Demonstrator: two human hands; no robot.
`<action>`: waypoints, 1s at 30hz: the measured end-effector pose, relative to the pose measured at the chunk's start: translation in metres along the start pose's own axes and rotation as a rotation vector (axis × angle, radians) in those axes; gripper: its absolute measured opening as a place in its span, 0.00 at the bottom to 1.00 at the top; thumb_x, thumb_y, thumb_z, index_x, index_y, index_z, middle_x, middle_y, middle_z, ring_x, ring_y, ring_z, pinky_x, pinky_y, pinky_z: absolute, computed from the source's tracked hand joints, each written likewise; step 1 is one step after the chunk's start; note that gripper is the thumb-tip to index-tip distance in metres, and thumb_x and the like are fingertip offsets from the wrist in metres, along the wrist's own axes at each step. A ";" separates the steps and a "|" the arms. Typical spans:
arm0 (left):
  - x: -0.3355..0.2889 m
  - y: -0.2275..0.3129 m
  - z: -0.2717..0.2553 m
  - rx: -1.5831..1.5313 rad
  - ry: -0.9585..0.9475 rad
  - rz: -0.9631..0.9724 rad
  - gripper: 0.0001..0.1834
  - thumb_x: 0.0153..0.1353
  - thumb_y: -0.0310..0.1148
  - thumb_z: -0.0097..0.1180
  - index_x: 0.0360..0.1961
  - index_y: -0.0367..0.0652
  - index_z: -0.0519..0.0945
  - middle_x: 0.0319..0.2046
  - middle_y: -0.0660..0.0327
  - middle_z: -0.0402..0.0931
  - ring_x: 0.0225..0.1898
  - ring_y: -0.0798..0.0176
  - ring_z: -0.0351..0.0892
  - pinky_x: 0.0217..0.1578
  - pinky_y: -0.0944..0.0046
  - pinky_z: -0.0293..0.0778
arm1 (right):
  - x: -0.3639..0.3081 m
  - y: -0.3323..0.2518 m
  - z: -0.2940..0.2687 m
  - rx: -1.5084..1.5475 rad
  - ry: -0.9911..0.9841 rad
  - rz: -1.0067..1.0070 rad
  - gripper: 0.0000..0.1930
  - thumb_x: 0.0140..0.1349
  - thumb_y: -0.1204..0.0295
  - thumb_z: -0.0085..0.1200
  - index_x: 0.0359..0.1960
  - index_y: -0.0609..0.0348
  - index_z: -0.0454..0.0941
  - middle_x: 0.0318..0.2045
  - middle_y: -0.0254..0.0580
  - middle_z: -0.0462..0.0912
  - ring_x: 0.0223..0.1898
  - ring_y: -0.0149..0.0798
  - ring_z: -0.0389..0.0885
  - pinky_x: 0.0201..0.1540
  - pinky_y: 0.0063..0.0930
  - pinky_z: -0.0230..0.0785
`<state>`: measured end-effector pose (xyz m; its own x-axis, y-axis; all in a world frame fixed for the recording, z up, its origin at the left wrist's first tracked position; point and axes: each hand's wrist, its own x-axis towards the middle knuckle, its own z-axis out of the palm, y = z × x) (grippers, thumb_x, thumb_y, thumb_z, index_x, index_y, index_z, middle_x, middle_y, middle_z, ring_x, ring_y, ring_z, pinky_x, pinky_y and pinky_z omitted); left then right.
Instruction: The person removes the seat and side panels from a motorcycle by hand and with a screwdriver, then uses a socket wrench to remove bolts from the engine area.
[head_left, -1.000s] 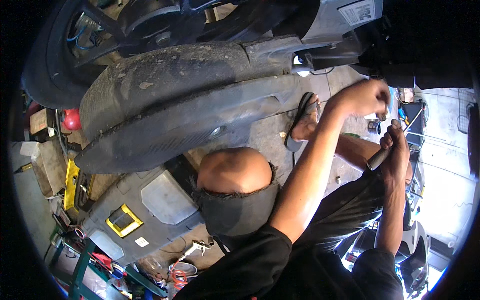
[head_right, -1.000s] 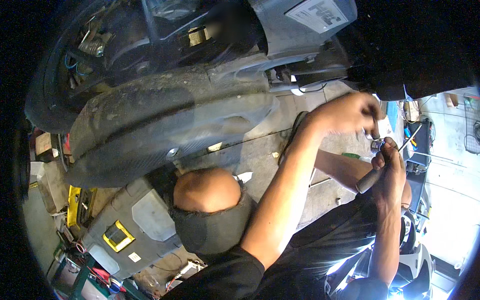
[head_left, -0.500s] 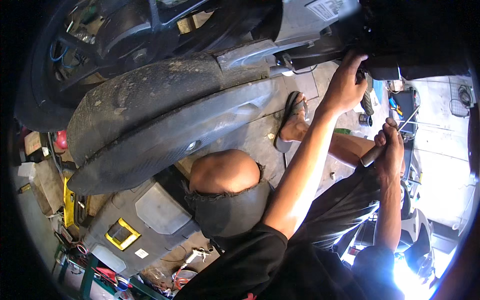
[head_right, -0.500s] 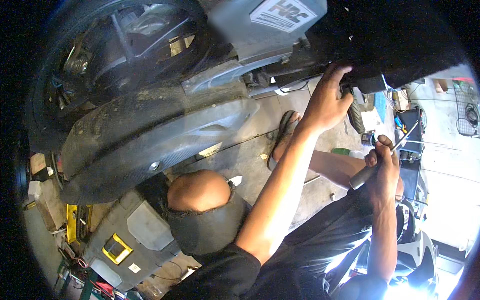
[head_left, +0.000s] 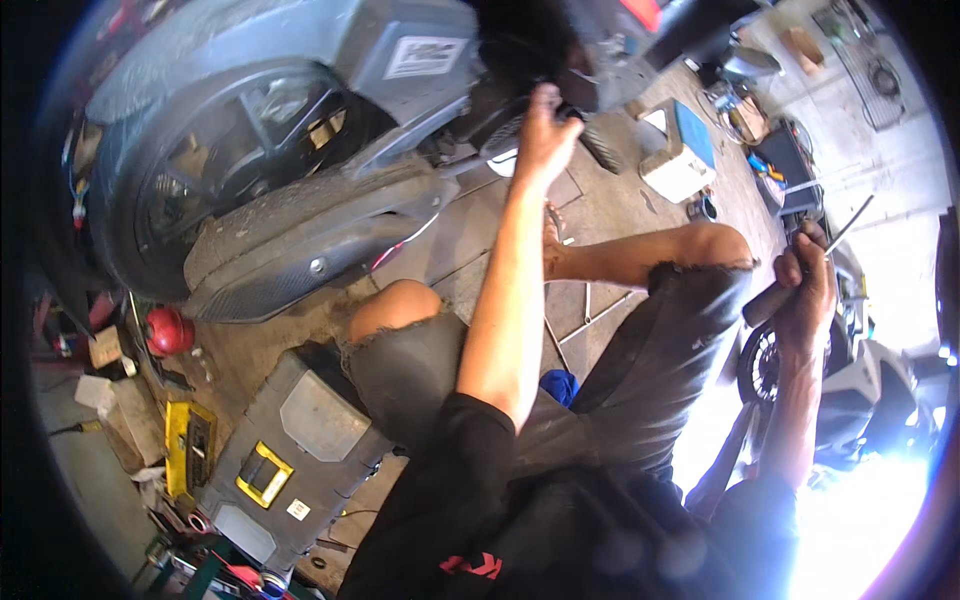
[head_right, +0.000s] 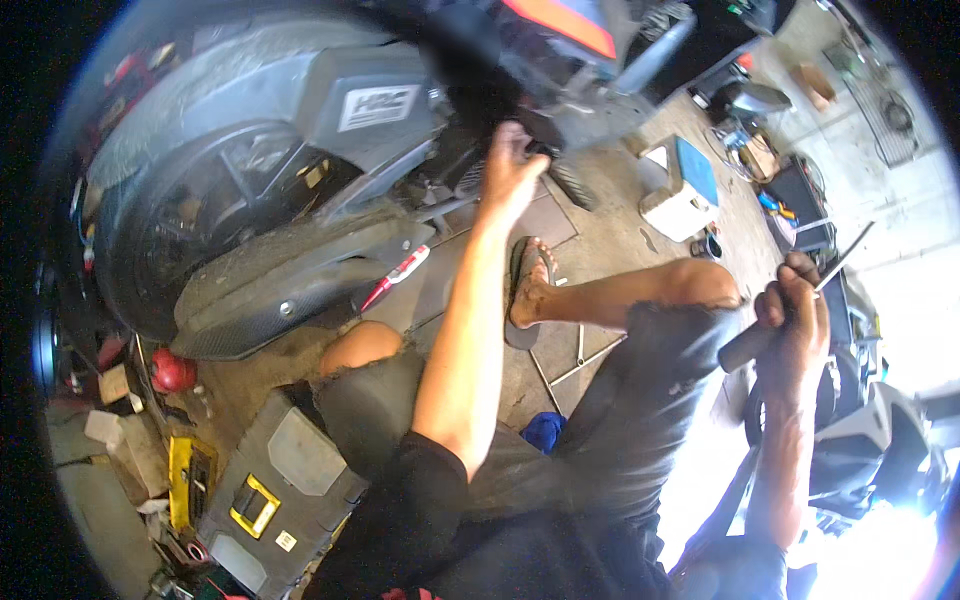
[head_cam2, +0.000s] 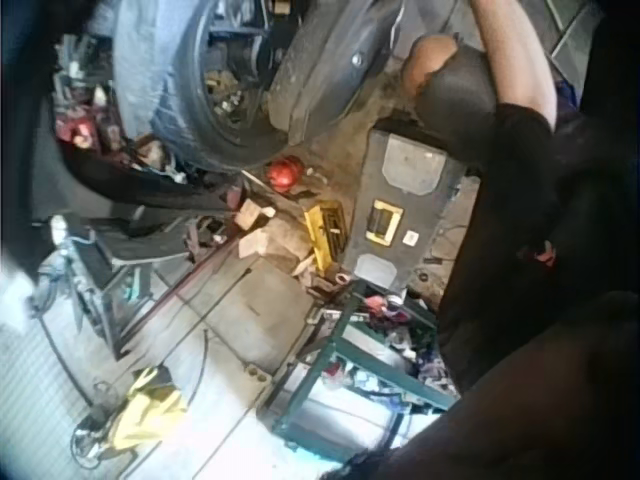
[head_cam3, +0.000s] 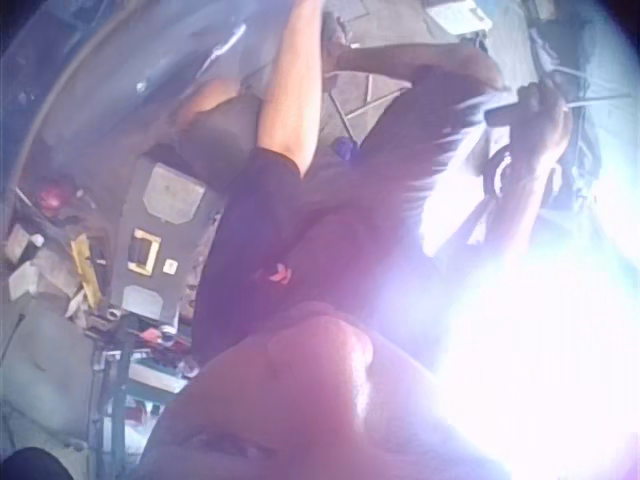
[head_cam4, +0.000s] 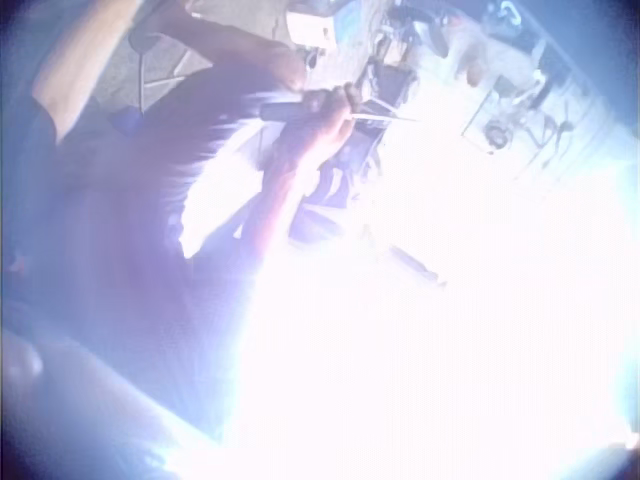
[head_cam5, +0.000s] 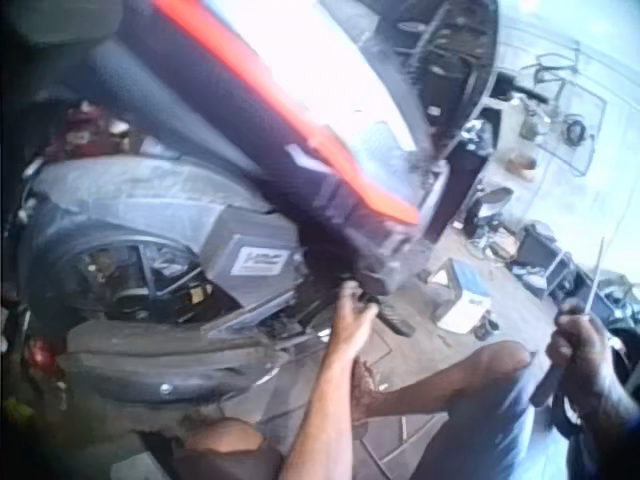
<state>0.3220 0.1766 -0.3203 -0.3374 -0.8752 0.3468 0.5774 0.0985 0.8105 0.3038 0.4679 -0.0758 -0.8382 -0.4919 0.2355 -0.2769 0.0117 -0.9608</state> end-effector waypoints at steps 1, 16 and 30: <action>-0.002 0.006 -0.002 -0.053 -0.003 -0.046 0.31 0.51 0.24 0.57 0.58 0.33 0.64 0.54 0.45 0.70 0.60 0.52 0.68 0.62 0.57 0.60 | -0.003 -0.005 -0.021 -0.001 0.026 -0.004 0.13 0.65 0.69 0.49 0.48 0.64 0.71 0.21 0.27 0.64 0.23 0.22 0.62 0.26 0.15 0.53; -0.013 0.069 0.025 -0.366 0.095 0.102 0.29 0.57 0.24 0.63 0.57 0.40 0.63 0.49 0.62 0.69 0.52 0.68 0.68 0.54 0.66 0.63 | 0.014 0.060 -0.149 0.170 0.209 0.123 0.16 0.63 0.69 0.54 0.49 0.62 0.70 0.23 0.27 0.64 0.22 0.23 0.61 0.26 0.17 0.52; -0.004 0.046 0.033 0.265 -0.047 0.071 0.37 0.56 0.25 0.65 0.64 0.38 0.58 0.60 0.52 0.65 0.61 0.57 0.66 0.63 0.59 0.59 | 0.133 0.188 -0.056 0.251 -0.103 0.389 0.12 0.62 0.70 0.54 0.42 0.66 0.74 0.23 0.31 0.71 0.22 0.26 0.69 0.25 0.21 0.62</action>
<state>0.3254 0.2004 -0.2695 -0.3409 -0.8395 0.4232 0.3878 0.2845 0.8767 0.1142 0.4534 -0.2168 -0.8029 -0.5763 -0.1528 0.1813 0.0081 -0.9834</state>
